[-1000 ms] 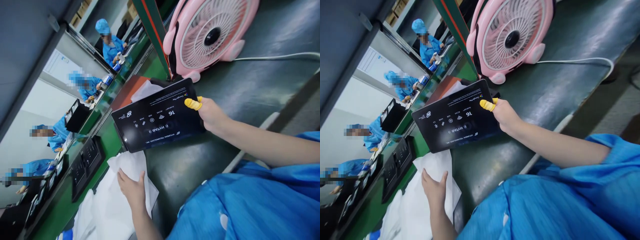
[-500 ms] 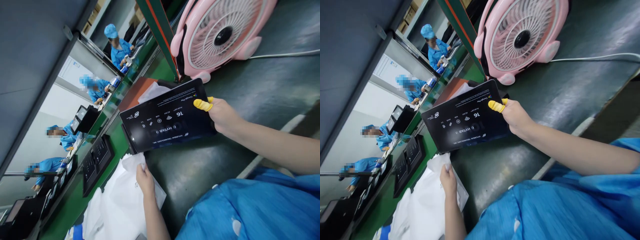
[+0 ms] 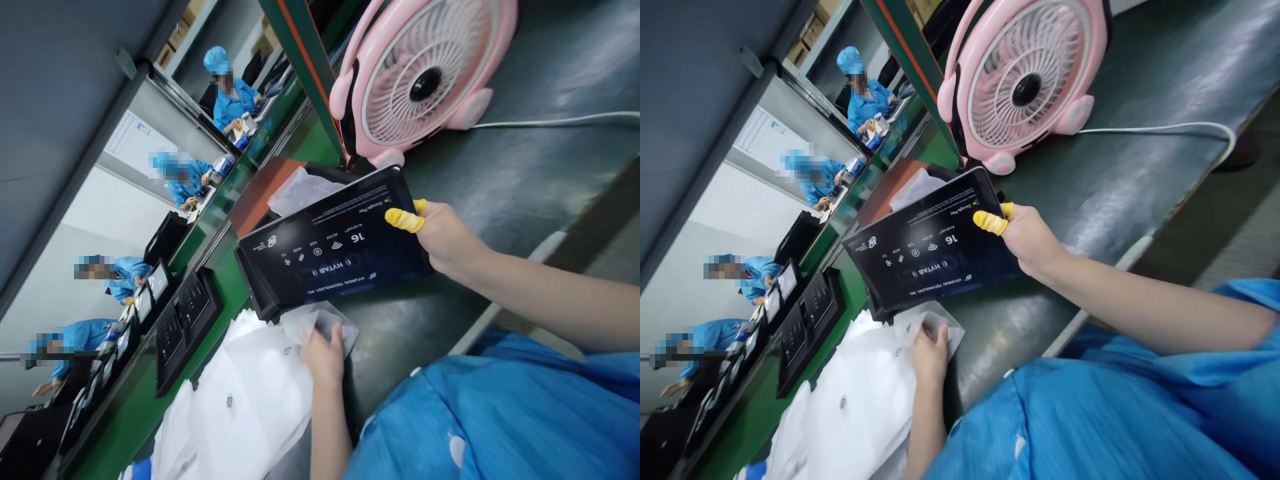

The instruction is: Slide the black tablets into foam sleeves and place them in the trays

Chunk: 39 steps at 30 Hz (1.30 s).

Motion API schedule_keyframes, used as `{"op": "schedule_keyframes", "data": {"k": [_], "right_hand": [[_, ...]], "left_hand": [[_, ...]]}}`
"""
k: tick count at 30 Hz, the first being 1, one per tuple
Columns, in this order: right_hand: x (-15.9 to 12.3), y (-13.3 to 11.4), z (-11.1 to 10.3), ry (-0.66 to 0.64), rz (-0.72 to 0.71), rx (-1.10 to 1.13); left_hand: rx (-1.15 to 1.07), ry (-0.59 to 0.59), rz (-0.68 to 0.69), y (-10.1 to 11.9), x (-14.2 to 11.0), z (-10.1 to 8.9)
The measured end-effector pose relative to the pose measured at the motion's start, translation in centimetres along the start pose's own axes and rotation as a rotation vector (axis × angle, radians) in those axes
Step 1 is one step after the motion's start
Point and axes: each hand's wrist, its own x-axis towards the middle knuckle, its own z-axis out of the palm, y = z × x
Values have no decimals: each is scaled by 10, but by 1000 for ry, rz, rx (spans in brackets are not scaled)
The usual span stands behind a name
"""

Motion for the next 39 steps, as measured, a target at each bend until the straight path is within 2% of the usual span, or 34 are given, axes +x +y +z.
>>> {"op": "schedule_keyframes", "data": {"k": [4,8,12,16,21,27,33,36,39], "right_hand": [[-4,1,0,-14,19,5],[-4,1,-2,-10,35,21],[-3,-4,-4,-5,9,31],[-6,-7,-3,0,19,37],[-11,-8,-1,-53,7,-34],[-17,-1,7,-132,14,-194],[-24,24,8,-292,-24,-295],[-28,30,8,-394,-108,-345],[-32,31,9,-470,-218,-379]], "left_hand": [[2,70,-44,9,18,-1],[-227,126,-40,1,24,-18],[-506,30,47,-12,15,-47],[-362,1,55,-17,6,-67],[-395,1,169,-30,2,-71],[-443,85,134,-38,-2,-66],[-567,327,30,-46,4,-57],[-559,447,52,-58,8,-68],[-528,539,116,-62,5,-89]]}}
